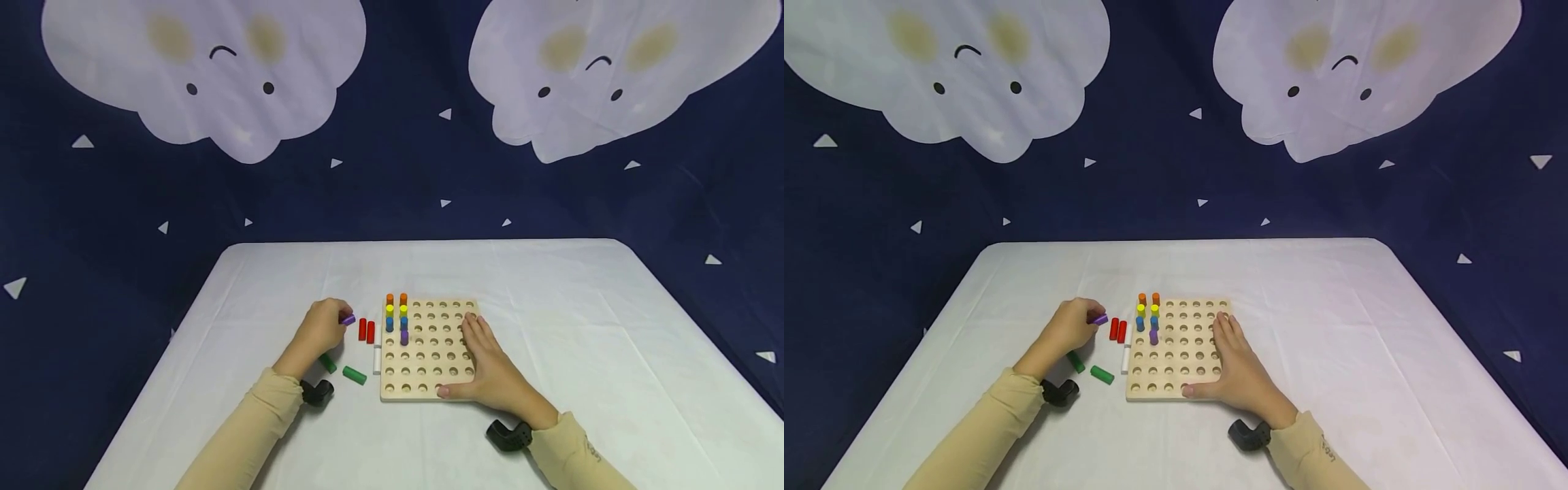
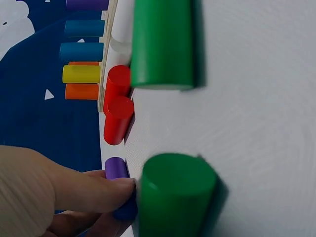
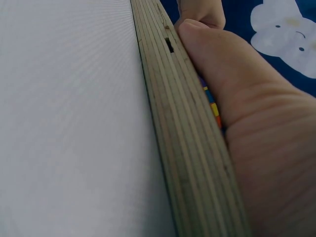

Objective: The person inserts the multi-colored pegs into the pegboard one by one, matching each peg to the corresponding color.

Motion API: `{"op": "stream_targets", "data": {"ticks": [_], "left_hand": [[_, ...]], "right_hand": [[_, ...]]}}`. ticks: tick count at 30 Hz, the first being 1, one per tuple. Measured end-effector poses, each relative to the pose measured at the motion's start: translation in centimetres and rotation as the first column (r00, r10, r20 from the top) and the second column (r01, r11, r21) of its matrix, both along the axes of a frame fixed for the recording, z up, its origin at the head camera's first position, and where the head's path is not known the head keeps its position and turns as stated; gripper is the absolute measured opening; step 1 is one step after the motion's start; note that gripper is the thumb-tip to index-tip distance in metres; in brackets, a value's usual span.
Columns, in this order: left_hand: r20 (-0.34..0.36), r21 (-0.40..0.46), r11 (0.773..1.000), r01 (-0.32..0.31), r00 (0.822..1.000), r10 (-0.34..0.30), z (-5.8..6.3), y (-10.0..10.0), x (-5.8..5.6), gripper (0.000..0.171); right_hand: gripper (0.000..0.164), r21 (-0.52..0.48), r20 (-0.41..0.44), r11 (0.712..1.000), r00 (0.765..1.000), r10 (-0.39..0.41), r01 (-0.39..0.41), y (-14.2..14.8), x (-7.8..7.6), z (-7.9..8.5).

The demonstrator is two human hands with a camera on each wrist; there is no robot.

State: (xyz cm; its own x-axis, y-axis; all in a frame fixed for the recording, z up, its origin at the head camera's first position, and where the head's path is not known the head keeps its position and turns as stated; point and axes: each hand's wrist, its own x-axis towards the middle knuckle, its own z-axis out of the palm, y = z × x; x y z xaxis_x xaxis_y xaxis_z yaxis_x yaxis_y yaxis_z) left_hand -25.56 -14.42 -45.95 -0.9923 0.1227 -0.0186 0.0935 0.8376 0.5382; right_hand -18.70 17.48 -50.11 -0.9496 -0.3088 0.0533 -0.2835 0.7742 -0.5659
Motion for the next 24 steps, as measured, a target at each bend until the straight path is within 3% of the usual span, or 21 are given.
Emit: {"op": "stream_targets", "data": {"ticks": [9, 19, 24], "left_hand": [[-0.041, -0.017, 1.0, 0.025, 0.999, -0.026, -0.29, -0.14, 0.13, 0.016], [-0.064, 0.092, 0.996, -0.004, 0.998, 0.009, -0.55, -0.5, 0.33, 0.021], [-0.087, 0.197, 0.98, 0.011, 0.996, 0.006, -0.3, -0.07, 0.71, 0.027]], "right_hand": [[0.143, -0.006, 0.004, 1.0, 1.0, 0.002, -0.002, -0.03, 0.04, -0.01], [0.142, -0.002, -0.003, 1.0, 1.0, 0.002, -0.002, -0.09, 0.01, -0.01], [0.142, 0.0, -0.003, 1.0, 1.0, 0.001, -0.001, -0.08, 0.0, 0.15]]}}
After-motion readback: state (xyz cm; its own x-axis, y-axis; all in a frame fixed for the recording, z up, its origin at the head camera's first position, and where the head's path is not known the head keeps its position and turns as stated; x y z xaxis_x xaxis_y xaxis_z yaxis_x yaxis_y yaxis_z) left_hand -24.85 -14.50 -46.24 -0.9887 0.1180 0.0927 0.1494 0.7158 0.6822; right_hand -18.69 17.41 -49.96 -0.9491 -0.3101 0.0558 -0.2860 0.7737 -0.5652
